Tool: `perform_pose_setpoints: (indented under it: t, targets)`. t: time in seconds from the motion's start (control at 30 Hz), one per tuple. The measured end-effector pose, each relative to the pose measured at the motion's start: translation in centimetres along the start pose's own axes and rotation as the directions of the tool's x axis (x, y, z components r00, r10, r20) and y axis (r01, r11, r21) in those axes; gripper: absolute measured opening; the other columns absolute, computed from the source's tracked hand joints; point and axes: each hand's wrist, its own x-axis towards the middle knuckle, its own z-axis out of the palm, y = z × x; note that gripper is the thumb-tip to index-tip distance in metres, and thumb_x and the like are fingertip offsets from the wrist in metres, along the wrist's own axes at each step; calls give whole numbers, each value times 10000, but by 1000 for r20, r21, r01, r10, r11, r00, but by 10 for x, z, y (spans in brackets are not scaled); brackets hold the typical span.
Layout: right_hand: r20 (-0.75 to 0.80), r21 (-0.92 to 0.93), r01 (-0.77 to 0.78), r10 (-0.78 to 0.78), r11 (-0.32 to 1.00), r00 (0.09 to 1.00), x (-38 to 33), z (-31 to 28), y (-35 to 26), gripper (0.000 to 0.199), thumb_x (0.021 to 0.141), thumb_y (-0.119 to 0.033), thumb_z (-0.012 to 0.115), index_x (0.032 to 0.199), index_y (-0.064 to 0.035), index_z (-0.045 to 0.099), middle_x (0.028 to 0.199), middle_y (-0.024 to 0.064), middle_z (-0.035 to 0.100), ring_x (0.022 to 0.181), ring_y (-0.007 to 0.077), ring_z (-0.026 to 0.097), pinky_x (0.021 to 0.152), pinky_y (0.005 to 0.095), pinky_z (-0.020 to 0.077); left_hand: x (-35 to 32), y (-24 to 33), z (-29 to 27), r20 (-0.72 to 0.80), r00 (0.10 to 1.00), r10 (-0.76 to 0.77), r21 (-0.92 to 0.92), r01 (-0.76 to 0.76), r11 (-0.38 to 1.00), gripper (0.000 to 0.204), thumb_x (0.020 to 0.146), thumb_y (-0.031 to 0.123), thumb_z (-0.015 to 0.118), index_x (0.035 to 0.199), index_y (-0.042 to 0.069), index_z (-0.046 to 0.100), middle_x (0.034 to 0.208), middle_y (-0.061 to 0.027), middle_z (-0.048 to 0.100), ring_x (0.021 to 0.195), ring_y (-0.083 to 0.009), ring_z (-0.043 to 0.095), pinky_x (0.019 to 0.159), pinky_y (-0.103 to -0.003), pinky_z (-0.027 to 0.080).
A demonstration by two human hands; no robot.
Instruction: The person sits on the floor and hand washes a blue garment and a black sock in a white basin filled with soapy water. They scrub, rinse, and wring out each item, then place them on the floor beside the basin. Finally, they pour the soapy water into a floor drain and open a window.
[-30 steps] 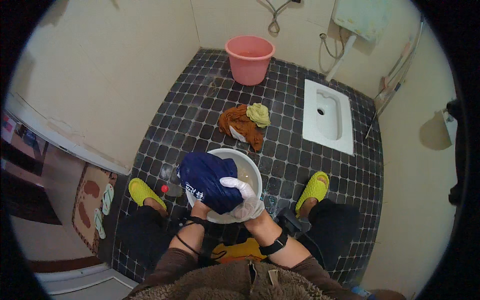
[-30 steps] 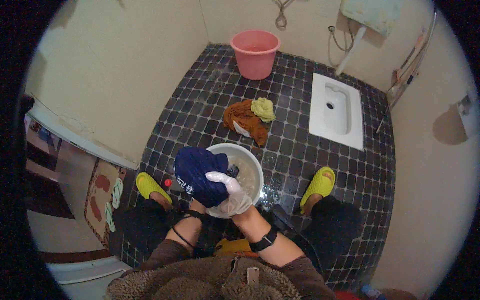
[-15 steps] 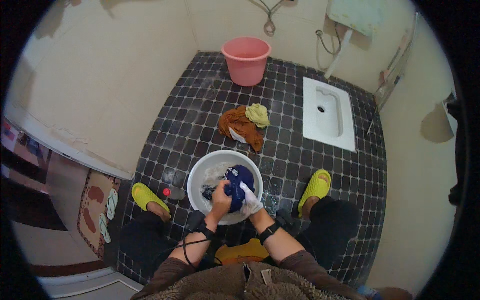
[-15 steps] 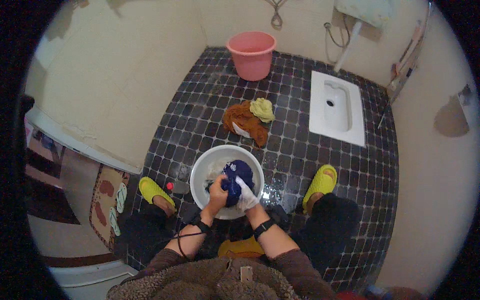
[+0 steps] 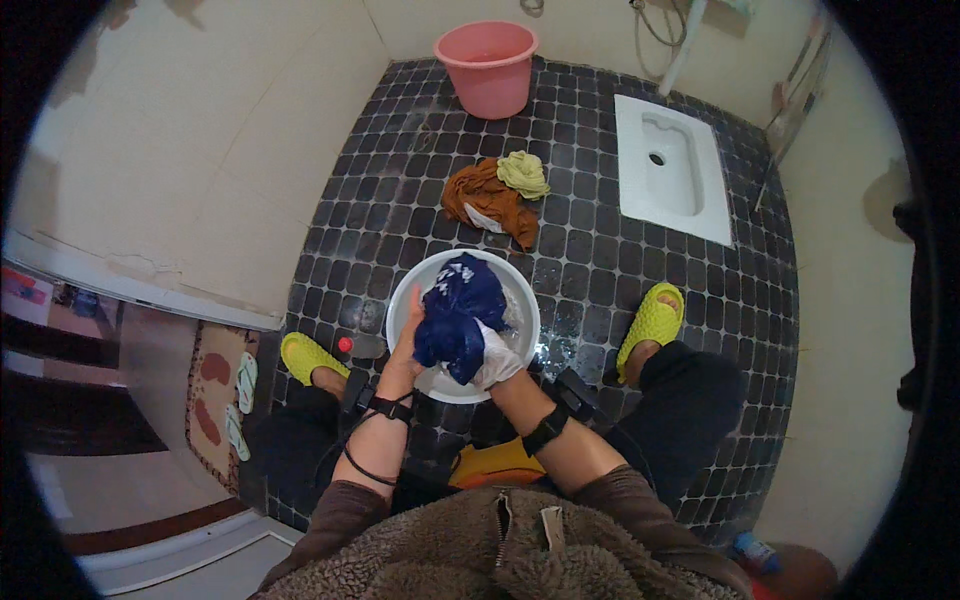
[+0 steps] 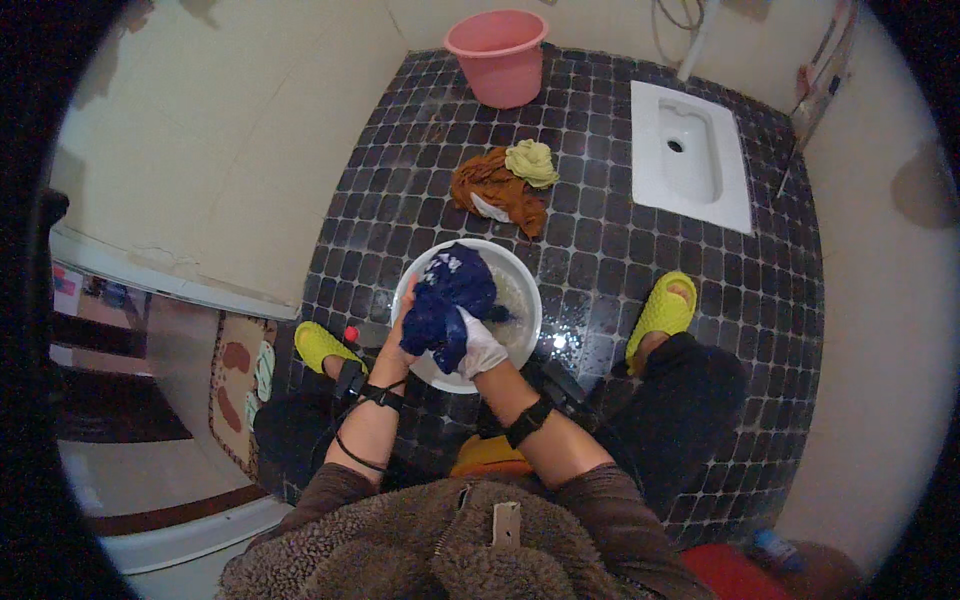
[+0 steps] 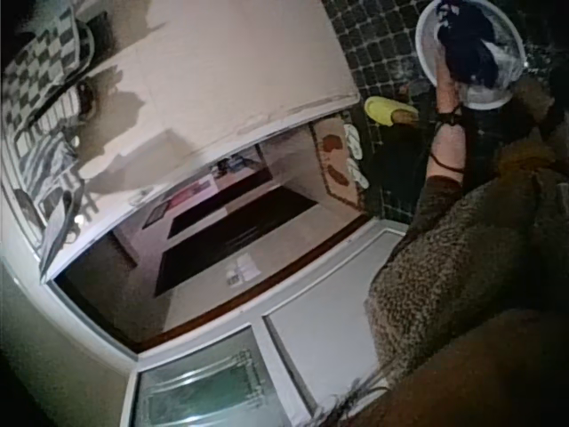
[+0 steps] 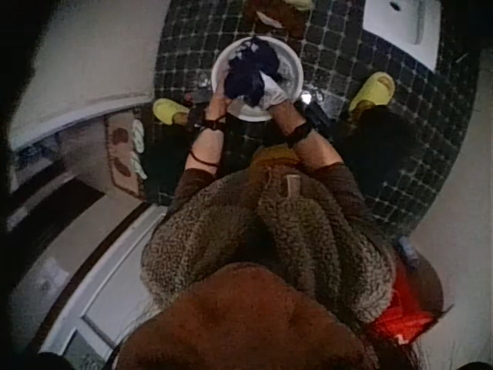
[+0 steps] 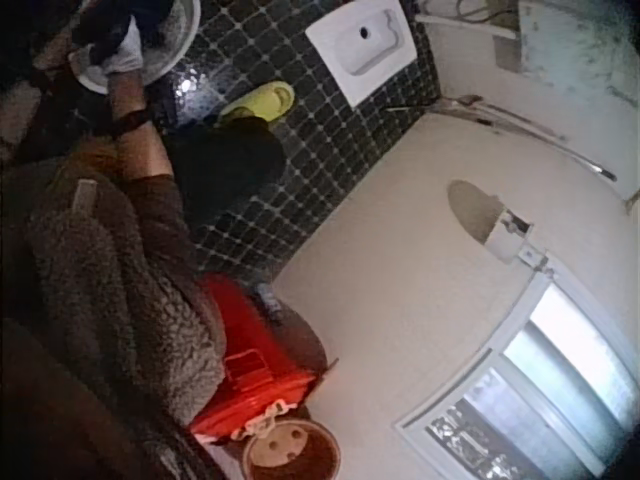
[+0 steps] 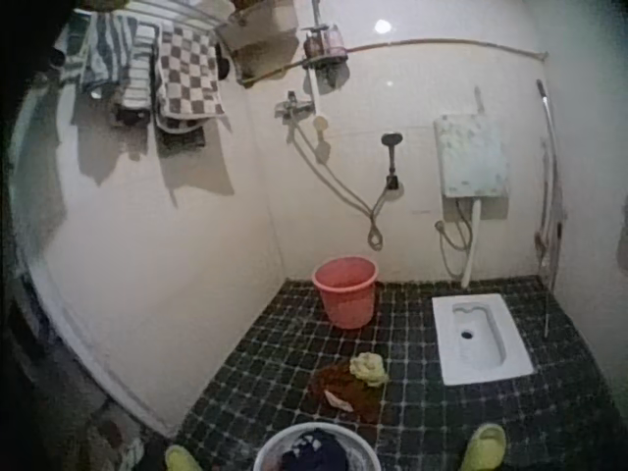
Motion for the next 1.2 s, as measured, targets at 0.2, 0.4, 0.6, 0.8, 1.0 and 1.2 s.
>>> perform_pose_setpoints:
  t: [0.2, 0.4, 0.6, 0.8, 1.0, 1.2]
  targets:
    - [-2, -182, -218, 221, 959, 975, 7, -4, 5, 250, 910, -111, 446, 1104, 13, 541, 1001, 116, 621, 840, 213, 632, 766, 308, 533, 9, 17, -5, -61, 996, -69, 395, 88, 914, 701, 734, 276, 678, 1315, 42, 361, 1216, -116, 488, 1090, -201, 494, 936, -328, 404]
    - [121, -937, 170, -172, 304, 978, 31, -68, 11, 371, 853, -212, 530, 1186, -52, 502, 1194, 123, 527, 1072, 264, 522, 932, 359, 420, 25, -11, -1, 33, 965, 261, 869, -157, 470, 612, 571, 150, 809, 1074, -28, 510, 1036, -117, 573, 942, -210, 562, 856, -333, 445]
    - [-150, -937, -232, -299, -261, 942, 21, -77, 6, 585, 731, -342, 625, 1209, -42, 473, 1184, 169, 532, 1080, 288, 521, 905, 349, 410, 34, -70, -31, -230, 907, 354, 870, 29, 491, 478, 565, 164, 796, 964, -3, 593, 930, -168, 622, 870, -272, 605, 788, -336, 462]
    - [101, -939, -58, -431, -339, 897, 23, -60, 2, 693, 644, -284, 683, 1225, -9, 426, 1115, 158, 562, 1052, 293, 537, 892, 358, 425, 40, -48, -26, -498, 818, 288, 608, 93, 788, 409, 649, 186, 705, 976, -34, 593, 885, -164, 639, 817, -267, 620, 771, -337, 471]
    - [180, -932, 305, -484, 194, 856, 14, -33, 4, 728, 566, -134, 702, 1224, 1, 421, 1069, 92, 573, 1004, 245, 546, 877, 330, 445, 21, -6, 11, -325, 910, 259, 720, 60, 691, 462, 735, 295, 666, 1073, 21, 507, 971, -105, 576, 903, -198, 554, 813, -332, 442]
    - [-224, -559, -23, -125, 829, 967, -10, 30, -18, 423, 787, -77, 576, 1192, -21, 469, 1052, 104, 585, 918, 248, 601, 770, 359, 520, 12, 36, 8, -109, 982, -157, -105, 146, 984, 656, 836, 595, 449, 1209, 57, 487, 1086, -96, 569, 1021, -220, 546, 863, -348, 463]
